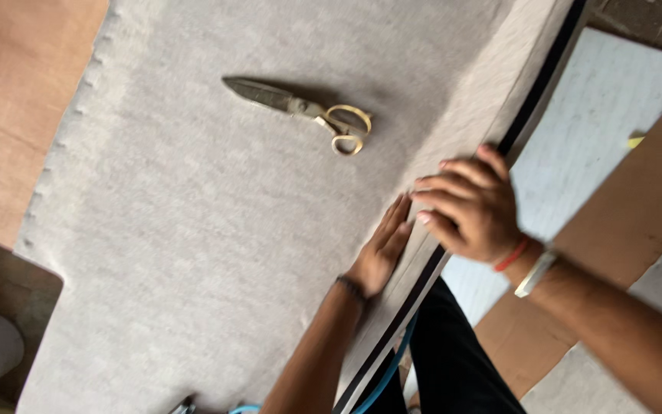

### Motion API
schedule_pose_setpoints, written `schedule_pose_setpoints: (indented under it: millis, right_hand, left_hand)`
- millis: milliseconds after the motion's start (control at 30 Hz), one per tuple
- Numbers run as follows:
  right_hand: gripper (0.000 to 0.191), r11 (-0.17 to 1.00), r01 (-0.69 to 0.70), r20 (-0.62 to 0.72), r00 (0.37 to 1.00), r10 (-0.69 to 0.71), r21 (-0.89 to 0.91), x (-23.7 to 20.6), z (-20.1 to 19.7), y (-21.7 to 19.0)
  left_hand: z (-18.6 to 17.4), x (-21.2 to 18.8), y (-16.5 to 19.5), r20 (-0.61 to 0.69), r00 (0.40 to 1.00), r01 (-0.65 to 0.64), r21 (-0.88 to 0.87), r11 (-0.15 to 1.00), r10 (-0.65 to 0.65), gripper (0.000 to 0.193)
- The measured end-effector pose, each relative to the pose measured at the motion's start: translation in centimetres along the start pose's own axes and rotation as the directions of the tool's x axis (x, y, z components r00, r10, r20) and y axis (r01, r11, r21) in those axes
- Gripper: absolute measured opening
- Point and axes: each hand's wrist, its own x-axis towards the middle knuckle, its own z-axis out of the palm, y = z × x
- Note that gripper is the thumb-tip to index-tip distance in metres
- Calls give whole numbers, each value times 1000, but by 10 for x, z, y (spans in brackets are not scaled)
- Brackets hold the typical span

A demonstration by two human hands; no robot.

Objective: The person attaches beige fabric to a wooden furniture frame, using a pneumatic nailer to staple the fabric edge while pulling it taut. They trim excess fabric with scissors, smooth and press the fabric along the frame edge, then reposition the frame and staple another edge, finishing by handling a gray fabric piece on the work surface.

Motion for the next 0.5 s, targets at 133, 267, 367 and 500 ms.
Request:
schedule_pose_setpoints:
  millis: [133, 267, 367, 500]
  right_hand:
    - [34, 996, -38, -117, 992, 47, 79, -5, 10, -5]
    - [36, 996, -10, -49, 999, 14, 86, -1, 2, 3]
    - [34, 999, -25, -17, 1000, 26, 36, 10, -6, 36]
    - [33, 987, -159, -32, 987, 160, 33, 28, -8, 122]
  left_hand:
    - [6, -30, 22, 70, 998, -21, 133, 991, 12, 94]
    - [7, -26, 39, 93, 995, 23, 111, 994, -33, 102]
    - [8, 0, 49, 85, 996, -5, 44, 999, 1, 105]
    - [11, 53, 61, 71, 997, -45, 43, 998, 42, 107]
